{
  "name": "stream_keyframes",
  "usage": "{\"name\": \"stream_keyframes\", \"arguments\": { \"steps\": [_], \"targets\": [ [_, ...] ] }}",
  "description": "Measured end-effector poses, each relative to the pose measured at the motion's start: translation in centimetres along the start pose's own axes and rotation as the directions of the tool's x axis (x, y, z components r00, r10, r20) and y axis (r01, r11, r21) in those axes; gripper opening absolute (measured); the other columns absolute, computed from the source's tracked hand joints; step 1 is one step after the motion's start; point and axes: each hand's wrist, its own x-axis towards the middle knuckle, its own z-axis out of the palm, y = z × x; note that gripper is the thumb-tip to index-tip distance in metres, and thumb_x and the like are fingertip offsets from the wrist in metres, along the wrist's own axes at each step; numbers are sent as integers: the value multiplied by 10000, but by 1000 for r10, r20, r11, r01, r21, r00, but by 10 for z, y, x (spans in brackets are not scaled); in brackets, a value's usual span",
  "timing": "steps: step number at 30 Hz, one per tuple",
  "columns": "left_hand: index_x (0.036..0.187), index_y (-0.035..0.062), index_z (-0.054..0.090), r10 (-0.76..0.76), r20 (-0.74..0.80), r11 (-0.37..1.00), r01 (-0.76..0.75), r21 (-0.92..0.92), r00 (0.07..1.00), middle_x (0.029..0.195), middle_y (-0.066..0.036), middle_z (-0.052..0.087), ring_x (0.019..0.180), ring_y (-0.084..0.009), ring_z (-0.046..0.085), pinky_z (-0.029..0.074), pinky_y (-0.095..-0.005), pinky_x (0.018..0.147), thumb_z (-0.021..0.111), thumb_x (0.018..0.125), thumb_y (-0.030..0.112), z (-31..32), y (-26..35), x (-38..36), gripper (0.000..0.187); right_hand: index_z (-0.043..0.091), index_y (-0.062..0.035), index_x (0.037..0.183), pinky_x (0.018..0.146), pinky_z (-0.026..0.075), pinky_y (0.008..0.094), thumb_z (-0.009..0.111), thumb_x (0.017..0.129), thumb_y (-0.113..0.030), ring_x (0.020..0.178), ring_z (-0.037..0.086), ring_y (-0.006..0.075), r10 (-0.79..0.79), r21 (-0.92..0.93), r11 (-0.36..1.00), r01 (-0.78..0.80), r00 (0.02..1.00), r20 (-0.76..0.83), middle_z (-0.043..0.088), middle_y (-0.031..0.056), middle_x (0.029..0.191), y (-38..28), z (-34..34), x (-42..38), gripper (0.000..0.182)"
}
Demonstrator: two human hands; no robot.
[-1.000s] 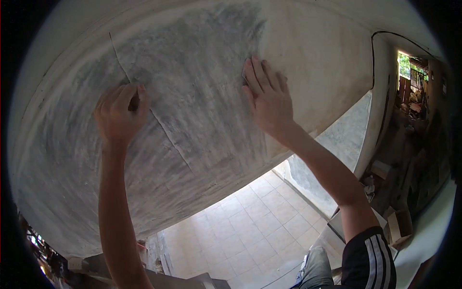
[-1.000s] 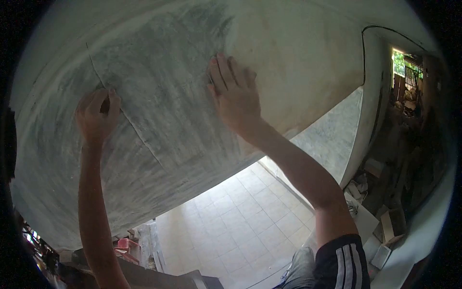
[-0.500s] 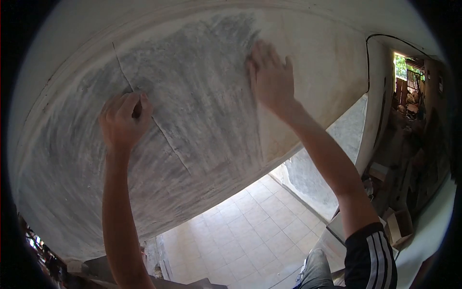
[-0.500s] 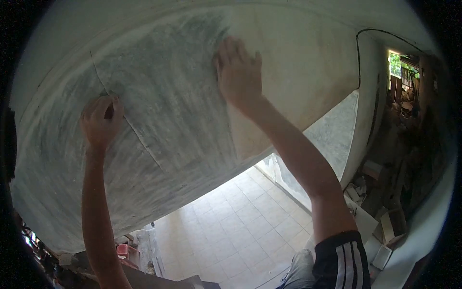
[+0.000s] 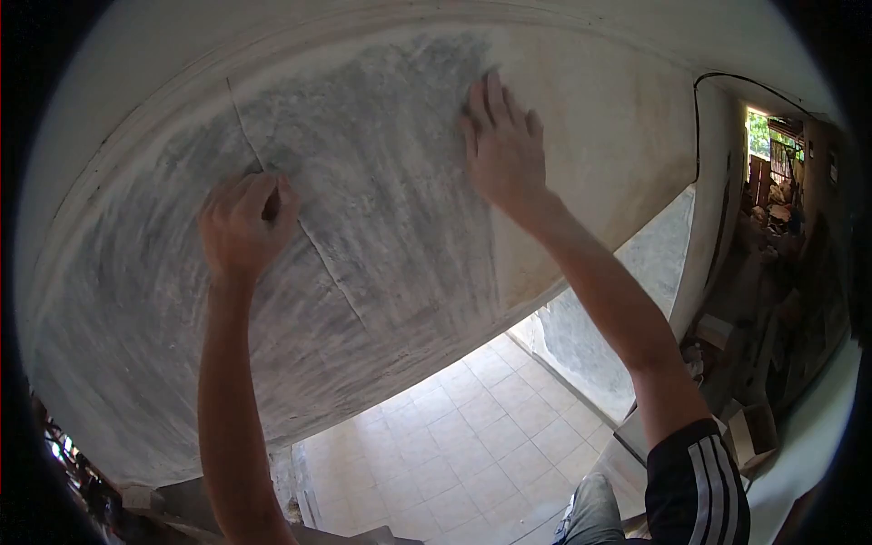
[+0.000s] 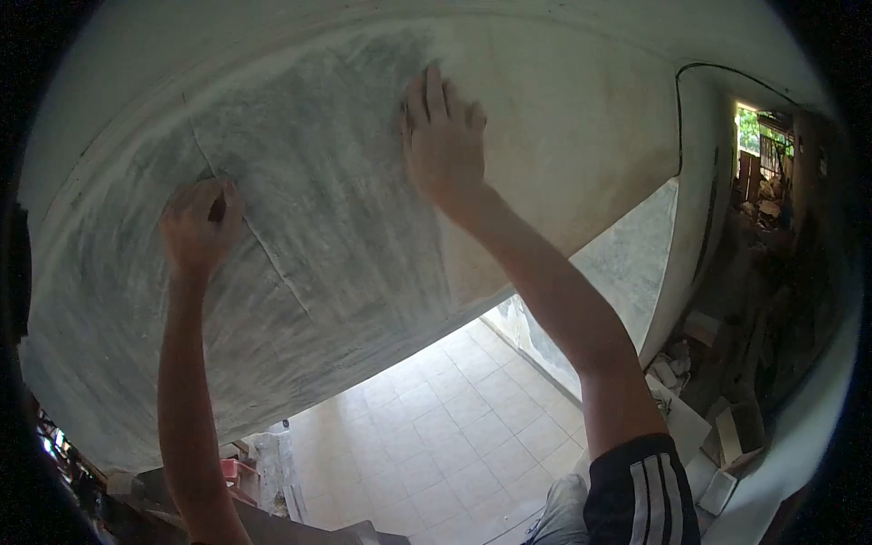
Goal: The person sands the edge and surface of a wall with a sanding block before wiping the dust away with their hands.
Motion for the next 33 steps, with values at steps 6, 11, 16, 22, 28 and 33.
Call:
{"name": "stream_keyframes", "arguments": {
  "steps": [6, 11, 16, 22, 28, 33],
  "targets": [
    [664, 90, 600, 25, -3, 999, -25, 20, 1000, 555, -6, 532, 505, -172, 516, 439, -322, 535, 673, 796, 113, -1, -3, 0, 153, 405, -82, 1420, 1053, 312, 562, 427, 989, -333, 1346, 379, 298, -141, 68, 988, 138, 989, 46, 382, 171, 1458, -6, -12, -46, 499],
    [656, 92, 600, 21, -20, 1000, -20, 8, 1000, 539, -4, 528, 494, -164, 515, 441, -320, 515, 673, 799, 120, 4, -2, -1, 163, 413, -93, 1421, 1059, 317, 544, 449, 982, -327, 1347, 374, 316, -5, 79, 997, 5, 1000, 4, 358, 187, 1465, -5, -2, -8, 499],
    [637, 97, 591, 1, 3, 1000, -1, 31, 1000, 533, -3, 532, 484, -162, 512, 437, -319, 497, 678, 795, 133, 2, -3, -2, 185, 405, -62, 1420, 1066, 309, 548, 478, 979, -276, 1351, 353, 373, -184, 249, 956, 158, 979, 83, 279, 234, 1490, -35, -17, -85, 495],
    [652, 107, 618, -2, -19, 1000, 2, 6, 1000, 556, -1, 567, 490, -178, 535, 450, -319, 500, 690, 784, 153, 6, -6, -5, 158, 315, -32, 1464, 1099, 240, 580, 467, 985, -279, 1389, 284, 400, -198, 478, 856, 196, 979, -45, 235, 243, 1517, -43, 3, -53, 560],
    [688, 119, 666, 31, -65, 999, -30, 13, 997, 561, 8, 594, 507, -176, 574, 475, -310, 503, 703, 767, 174, 9, -10, -6, 102, 308, -45, 1472, 1130, 189, 559, 427, 992, -351, 1427, 217, 380, -249, 456, 866, 206, 968, 36, 228, 193, 1546, -94, -7, -78, 582],
    [746, 89, 707, 23, -31, 1000, -23, 20, 999, 614, -27, 638, 522, -180, 600, 490, -317, 512, 695, 793, 158, 5, -8, -6, 84, 360, -52, 1452, 1138, 178, 539, 432, 987, -369, 1429, 229, 341, -429, 476, 803, 358, 902, 45, 264, 164, 1540, -101, -10, -131, 567]
  ]
}}
